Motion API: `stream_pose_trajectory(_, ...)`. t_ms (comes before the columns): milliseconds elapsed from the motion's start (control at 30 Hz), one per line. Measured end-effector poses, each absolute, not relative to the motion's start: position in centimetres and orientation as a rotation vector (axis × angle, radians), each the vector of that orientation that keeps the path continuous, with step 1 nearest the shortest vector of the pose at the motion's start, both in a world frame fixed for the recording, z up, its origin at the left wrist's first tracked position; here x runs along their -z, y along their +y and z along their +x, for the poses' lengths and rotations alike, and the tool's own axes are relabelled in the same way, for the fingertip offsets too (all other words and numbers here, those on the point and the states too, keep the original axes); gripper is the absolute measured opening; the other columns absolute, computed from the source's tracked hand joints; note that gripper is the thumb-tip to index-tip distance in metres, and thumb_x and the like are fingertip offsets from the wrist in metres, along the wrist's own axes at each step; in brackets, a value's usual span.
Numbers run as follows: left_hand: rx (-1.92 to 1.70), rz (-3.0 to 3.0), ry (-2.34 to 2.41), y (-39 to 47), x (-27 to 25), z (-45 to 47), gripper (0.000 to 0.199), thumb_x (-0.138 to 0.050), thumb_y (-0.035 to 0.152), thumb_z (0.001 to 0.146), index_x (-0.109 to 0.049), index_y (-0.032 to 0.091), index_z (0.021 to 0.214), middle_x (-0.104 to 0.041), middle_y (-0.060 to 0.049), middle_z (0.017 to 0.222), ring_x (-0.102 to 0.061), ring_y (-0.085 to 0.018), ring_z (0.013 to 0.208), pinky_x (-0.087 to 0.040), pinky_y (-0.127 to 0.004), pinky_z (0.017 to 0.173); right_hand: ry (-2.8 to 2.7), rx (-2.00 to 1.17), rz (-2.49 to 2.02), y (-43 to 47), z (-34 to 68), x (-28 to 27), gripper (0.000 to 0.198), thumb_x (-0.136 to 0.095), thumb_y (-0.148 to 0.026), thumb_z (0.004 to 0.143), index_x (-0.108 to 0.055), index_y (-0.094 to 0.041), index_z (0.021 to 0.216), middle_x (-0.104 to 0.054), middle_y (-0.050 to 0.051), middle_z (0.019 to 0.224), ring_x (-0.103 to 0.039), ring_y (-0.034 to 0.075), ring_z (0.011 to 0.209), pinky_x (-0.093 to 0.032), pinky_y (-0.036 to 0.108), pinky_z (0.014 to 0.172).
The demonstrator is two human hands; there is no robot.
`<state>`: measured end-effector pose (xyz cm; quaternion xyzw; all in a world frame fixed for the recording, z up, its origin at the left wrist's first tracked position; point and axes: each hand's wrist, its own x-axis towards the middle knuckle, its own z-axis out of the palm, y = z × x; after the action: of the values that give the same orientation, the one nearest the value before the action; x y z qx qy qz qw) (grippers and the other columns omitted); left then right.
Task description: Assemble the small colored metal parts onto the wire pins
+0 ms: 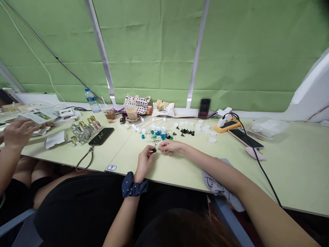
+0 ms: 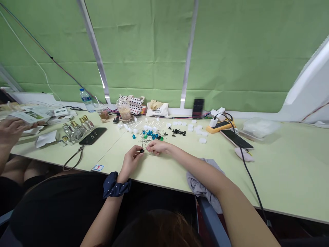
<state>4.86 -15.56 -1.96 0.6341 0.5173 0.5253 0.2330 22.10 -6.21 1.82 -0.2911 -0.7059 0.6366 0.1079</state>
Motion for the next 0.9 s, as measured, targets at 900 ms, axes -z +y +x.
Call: stream_pose_trajectory(900,-1.496,1.643,1.553,-15.4,2.2,4.9,0.016,-0.058,0.023,0.072,-0.059,0.019,0.088,-0.066,-0.004,0.080,-0.063,-0.018,0.075,-0.047,-0.031,0.071,-2.217,-1.653,-0.820,-5.6,21.8,-0.9,0.035,-0.072,-0.043,0.070,-0.062,-0.010,0.075,-0.053,-0.002,0.056,-0.041,0.003,0.041,-0.042,0.018,0.039)
